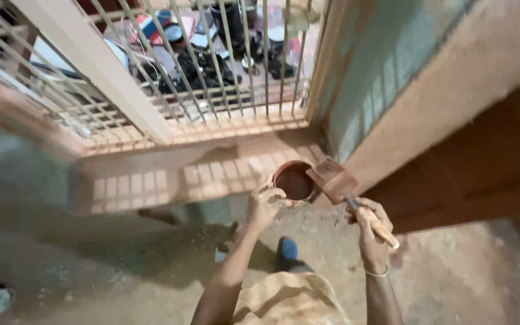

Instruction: The person paints a wooden window frame and metal window grill with reddish-brown paint using a wide brush, dipping the brush into a paint can. They first paint the upper wall and frame corner, then work down the vertical frame members and horizontal rails, steadying the frame with the free hand.

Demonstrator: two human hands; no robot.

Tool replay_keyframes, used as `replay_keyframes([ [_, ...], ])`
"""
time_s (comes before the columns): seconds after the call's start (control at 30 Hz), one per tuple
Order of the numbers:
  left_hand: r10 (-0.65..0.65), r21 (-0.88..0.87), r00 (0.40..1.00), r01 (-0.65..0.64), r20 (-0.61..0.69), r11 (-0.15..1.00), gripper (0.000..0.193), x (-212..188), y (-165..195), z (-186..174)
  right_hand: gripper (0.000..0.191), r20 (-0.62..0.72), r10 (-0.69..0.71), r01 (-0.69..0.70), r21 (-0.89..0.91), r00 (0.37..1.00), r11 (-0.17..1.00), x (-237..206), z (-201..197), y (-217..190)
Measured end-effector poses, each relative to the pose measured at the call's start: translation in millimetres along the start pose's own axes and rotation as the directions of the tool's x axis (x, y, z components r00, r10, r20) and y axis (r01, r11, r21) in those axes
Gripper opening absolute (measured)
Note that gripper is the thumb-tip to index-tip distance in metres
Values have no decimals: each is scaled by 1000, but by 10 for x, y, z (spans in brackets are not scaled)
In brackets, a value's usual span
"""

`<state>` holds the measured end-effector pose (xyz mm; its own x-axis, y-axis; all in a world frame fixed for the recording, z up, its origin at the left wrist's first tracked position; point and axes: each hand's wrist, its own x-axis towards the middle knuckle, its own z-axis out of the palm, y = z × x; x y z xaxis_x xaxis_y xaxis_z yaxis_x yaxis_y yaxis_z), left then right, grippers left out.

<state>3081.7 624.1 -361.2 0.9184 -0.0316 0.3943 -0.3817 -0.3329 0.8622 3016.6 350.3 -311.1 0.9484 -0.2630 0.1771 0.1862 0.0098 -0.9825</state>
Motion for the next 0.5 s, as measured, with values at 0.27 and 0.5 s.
replay_keyframes([
  [0.27, -163, 62, 971, 176, -175, 982, 23, 1117, -1167, 646, 29, 184, 110, -63, -243, 977, 968, 1350, 254, 493],
  [0.5, -366, -182, 929, 351, -54, 918, 17, 1660, -1733, 813, 31, 199, 169, -109, -283, 965, 953, 1843, 687, 839],
])
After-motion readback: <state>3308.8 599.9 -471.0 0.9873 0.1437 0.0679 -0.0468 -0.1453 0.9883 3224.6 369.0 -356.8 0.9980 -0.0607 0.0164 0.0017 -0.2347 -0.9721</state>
